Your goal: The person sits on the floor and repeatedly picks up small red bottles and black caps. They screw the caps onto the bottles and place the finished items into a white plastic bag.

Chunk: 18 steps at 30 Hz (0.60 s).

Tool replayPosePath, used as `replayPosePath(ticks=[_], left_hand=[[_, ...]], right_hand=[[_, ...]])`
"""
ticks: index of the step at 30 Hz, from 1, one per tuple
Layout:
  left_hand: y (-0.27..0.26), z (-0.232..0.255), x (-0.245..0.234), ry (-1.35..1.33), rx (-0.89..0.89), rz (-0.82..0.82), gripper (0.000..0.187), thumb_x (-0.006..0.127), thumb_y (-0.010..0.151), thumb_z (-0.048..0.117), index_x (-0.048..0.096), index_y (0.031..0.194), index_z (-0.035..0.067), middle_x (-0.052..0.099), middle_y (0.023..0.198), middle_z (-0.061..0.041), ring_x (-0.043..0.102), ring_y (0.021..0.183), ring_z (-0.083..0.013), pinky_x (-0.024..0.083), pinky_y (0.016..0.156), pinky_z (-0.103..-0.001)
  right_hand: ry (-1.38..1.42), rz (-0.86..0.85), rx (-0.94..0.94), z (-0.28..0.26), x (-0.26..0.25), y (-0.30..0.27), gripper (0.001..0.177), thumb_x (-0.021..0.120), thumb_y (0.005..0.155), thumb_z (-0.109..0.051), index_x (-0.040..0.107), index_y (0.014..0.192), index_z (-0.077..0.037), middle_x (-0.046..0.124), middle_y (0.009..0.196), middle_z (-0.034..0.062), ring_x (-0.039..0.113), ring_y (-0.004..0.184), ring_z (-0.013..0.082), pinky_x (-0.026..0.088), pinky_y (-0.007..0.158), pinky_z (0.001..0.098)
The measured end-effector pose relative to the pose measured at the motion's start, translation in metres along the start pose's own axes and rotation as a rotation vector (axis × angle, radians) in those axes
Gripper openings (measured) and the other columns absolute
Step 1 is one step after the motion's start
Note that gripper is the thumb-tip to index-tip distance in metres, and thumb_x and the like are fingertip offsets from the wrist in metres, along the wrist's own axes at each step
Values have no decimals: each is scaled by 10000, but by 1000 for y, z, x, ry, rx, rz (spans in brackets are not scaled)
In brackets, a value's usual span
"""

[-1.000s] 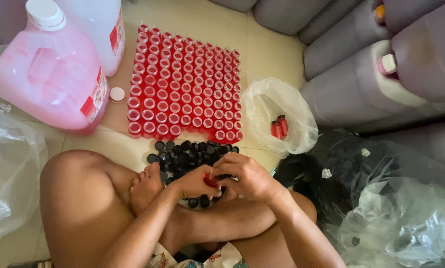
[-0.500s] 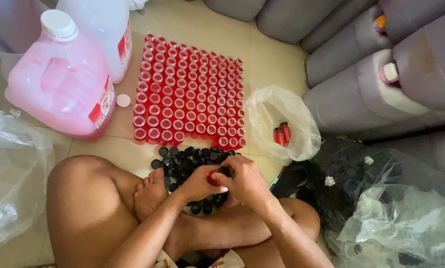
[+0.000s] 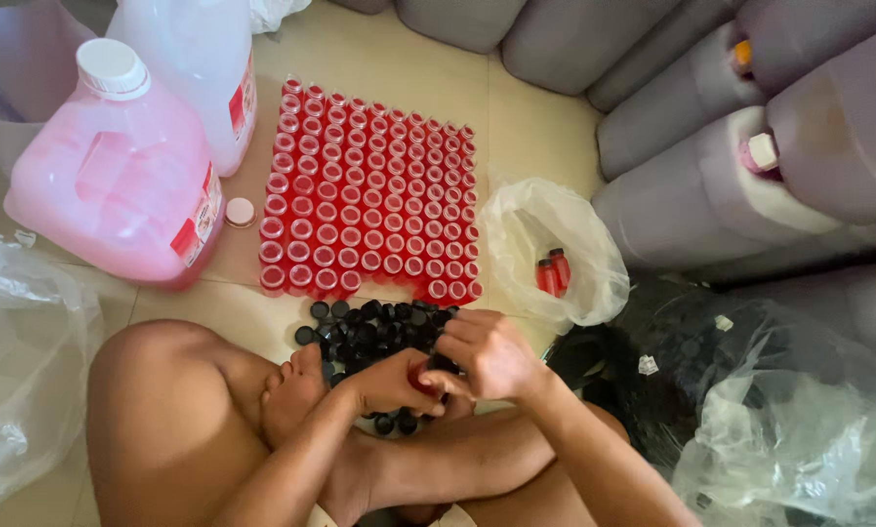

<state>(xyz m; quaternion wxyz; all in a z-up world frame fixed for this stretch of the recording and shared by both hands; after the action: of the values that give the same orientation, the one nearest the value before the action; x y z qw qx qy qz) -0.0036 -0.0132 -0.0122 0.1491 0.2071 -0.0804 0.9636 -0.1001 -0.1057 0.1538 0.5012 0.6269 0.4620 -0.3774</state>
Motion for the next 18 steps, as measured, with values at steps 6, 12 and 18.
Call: replayPosePath(ticks=[6, 12, 18], left_hand=[[-6, 19, 6, -72, -115, -157, 160, 810, 725, 23, 660, 747, 74, 570, 554, -25, 551, 482, -111, 431, 482, -233], [-7, 11, 6, 75, -159, -75, 200, 693, 720, 9, 556, 669, 144, 466, 491, 6, 430, 450, -64, 304, 440, -233], [6, -13, -7, 149, -22, 7, 262, 835, 718, 138, 629, 558, 106, 589, 461, -22, 571, 393, -110, 468, 449, -254]], right_hand=[[-9, 39, -324, -2, 6, 15, 469, 441, 1037, -434, 471, 676, -137, 427, 652, 32, 456, 582, 252, 404, 543, 386], [55, -45, -269, 1, 25, 15, 419, 406, 1023, -300, 449, 663, -90, 454, 625, 86, 414, 549, 287, 362, 526, 430], [-60, 151, -214, 15, 55, -7, 393, 423, 980, -367, 417, 621, -207, 376, 574, -22, 450, 453, 202, 415, 438, 330]])
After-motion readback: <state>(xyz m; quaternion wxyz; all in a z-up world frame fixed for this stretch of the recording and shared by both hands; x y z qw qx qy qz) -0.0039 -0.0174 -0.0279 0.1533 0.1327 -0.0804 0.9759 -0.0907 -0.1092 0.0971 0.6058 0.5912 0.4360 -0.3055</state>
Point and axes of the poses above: each hand's wrist, its own y-axis towards the middle knuckle, its own x-axis out of the palm, z = x × y, the point moved 2 cm from there along y, towards the middle knuckle
